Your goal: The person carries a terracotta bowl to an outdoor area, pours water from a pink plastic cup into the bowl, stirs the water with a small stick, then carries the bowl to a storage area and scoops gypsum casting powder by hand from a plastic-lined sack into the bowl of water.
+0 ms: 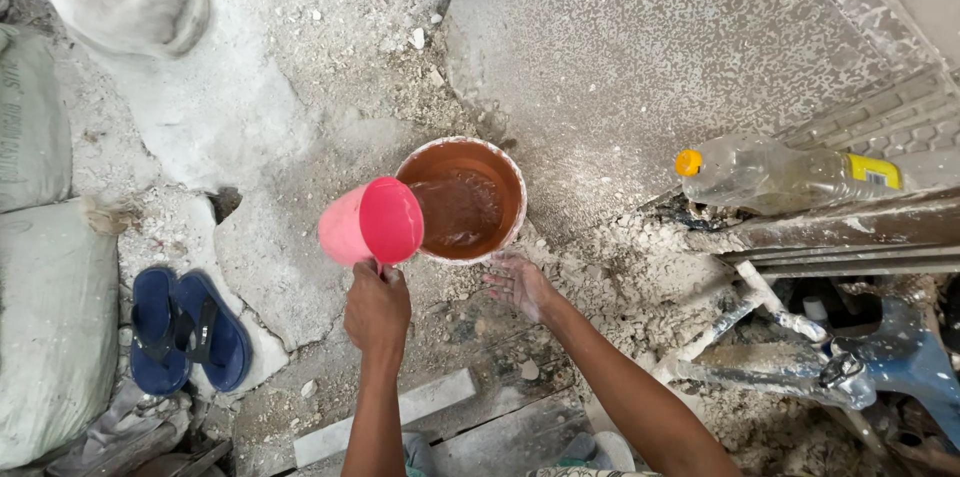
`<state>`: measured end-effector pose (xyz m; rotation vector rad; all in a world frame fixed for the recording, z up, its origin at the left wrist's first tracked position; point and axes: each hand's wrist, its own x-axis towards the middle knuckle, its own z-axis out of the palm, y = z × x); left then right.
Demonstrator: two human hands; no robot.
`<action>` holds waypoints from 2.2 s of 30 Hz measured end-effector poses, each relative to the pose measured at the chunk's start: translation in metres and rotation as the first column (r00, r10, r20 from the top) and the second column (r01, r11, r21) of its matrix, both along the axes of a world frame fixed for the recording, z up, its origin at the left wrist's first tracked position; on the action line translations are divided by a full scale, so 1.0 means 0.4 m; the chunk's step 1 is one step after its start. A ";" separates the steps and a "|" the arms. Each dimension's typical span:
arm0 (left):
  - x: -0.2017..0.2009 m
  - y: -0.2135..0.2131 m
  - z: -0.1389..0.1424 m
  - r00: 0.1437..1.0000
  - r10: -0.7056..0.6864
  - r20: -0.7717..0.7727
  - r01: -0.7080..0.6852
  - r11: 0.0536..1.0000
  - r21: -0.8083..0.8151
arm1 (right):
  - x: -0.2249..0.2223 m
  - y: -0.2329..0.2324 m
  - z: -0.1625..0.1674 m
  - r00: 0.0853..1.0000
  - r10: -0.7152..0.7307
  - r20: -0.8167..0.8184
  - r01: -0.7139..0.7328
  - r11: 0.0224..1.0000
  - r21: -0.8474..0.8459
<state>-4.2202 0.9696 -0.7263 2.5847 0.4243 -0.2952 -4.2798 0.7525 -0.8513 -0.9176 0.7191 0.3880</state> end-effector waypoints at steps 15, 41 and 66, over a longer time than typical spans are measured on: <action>0.025 -0.083 -0.114 0.936 -0.222 0.272 0.196 0.973 0.120 | -0.111 -0.087 -0.018 0.995 0.058 -0.076 -0.080 0.939 -0.333; -0.146 -0.492 0.037 0.418 -0.899 -0.132 0.707 0.413 -0.574 | -0.664 -0.338 0.701 0.911 0.052 0.408 0.409 0.007 -0.913; -0.378 -0.638 0.053 0.404 -0.914 0.045 0.725 0.290 -0.625 | -0.560 -0.414 0.608 0.924 -0.162 0.347 0.316 -0.189 -0.930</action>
